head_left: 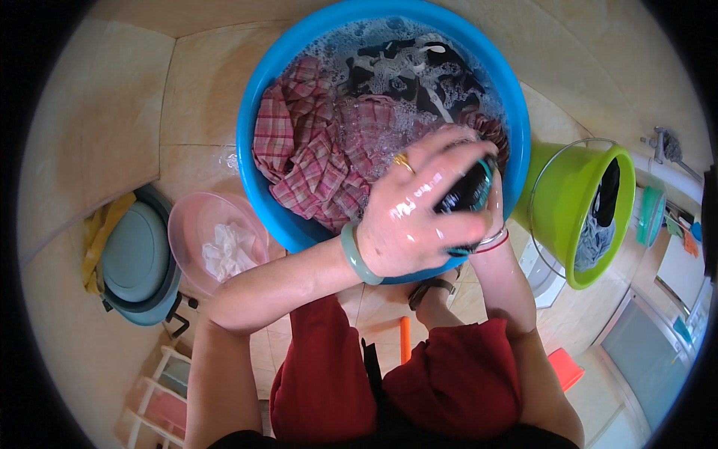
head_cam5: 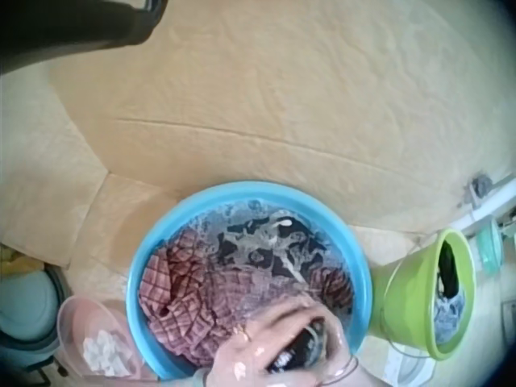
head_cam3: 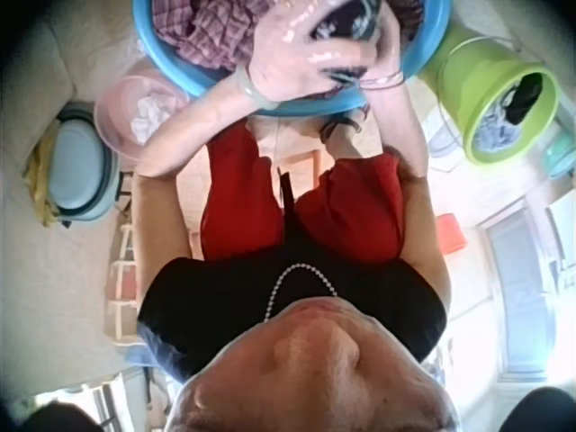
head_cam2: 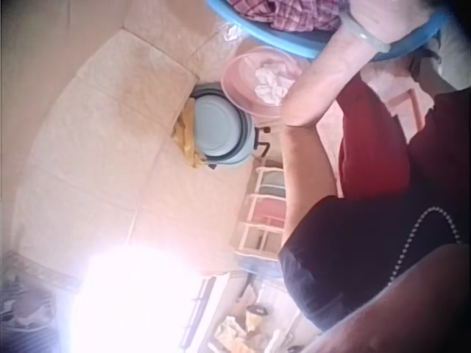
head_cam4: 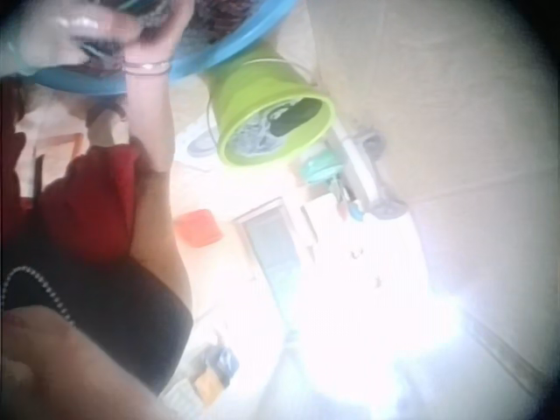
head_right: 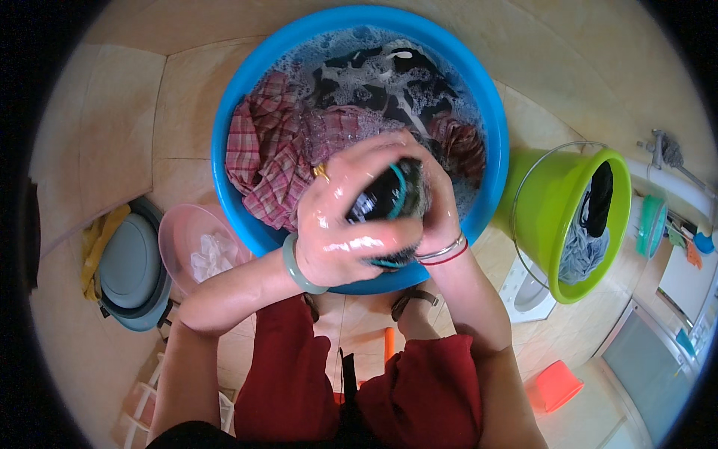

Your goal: The person hand-washes a load of clothes in a blue basin filled with soapy water. They scrub and rinse various items, including a dark garment, a light blue shirt, a black top, and a red plaid shirt, before transferring them one by one into a green bucket.

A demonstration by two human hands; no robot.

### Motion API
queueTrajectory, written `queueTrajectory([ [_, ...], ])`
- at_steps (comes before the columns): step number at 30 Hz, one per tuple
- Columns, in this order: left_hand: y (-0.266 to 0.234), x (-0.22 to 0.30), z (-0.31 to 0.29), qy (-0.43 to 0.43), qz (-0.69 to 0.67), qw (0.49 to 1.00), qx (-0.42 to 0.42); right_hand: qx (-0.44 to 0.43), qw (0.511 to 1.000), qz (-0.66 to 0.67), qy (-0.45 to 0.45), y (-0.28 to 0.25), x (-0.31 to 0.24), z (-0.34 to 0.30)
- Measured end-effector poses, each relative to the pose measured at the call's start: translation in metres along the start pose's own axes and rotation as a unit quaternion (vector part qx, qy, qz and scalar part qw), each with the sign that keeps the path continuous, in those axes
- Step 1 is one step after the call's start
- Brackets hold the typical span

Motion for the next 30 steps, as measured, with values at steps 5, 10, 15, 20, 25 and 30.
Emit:
queueTrajectory([
  [5, 0.004, 0.018, -0.007, 0.094, -0.005, 0.994, -0.061, -0.018, 0.943, 0.232, 0.239, 0.026, -0.009, 0.015],
  [10, 0.002, 0.026, -0.021, 0.214, 0.000, 0.966, -0.144, -0.148, 0.962, 0.080, 0.216, 0.035, -0.020, 0.013],
  [15, 0.002, 0.020, -0.031, 0.320, 0.068, 0.921, -0.211, -0.167, 0.953, -0.125, 0.222, 0.048, -0.032, 0.020],
  [20, 0.012, 0.006, -0.044, 0.398, 0.114, 0.880, -0.234, -0.167, 0.935, -0.262, 0.172, 0.051, -0.034, 0.025],
  [25, 0.021, -0.004, -0.054, 0.431, 0.168, 0.850, -0.254, -0.155, 0.918, -0.338, 0.139, 0.048, -0.028, 0.028],
  [30, 0.027, -0.017, -0.067, 0.440, 0.163, 0.836, -0.284, -0.139, 0.891, -0.423, 0.088, 0.044, -0.016, 0.030],
])
Point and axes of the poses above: each hand's wrist, its own z-axis towards the middle knuckle, its own y-axis out of the palm, x = y × z, the point moved 2 cm from there along z, towards the middle knuckle, and after that the axes turned 4 degrees about x, right-handed, at the moved point
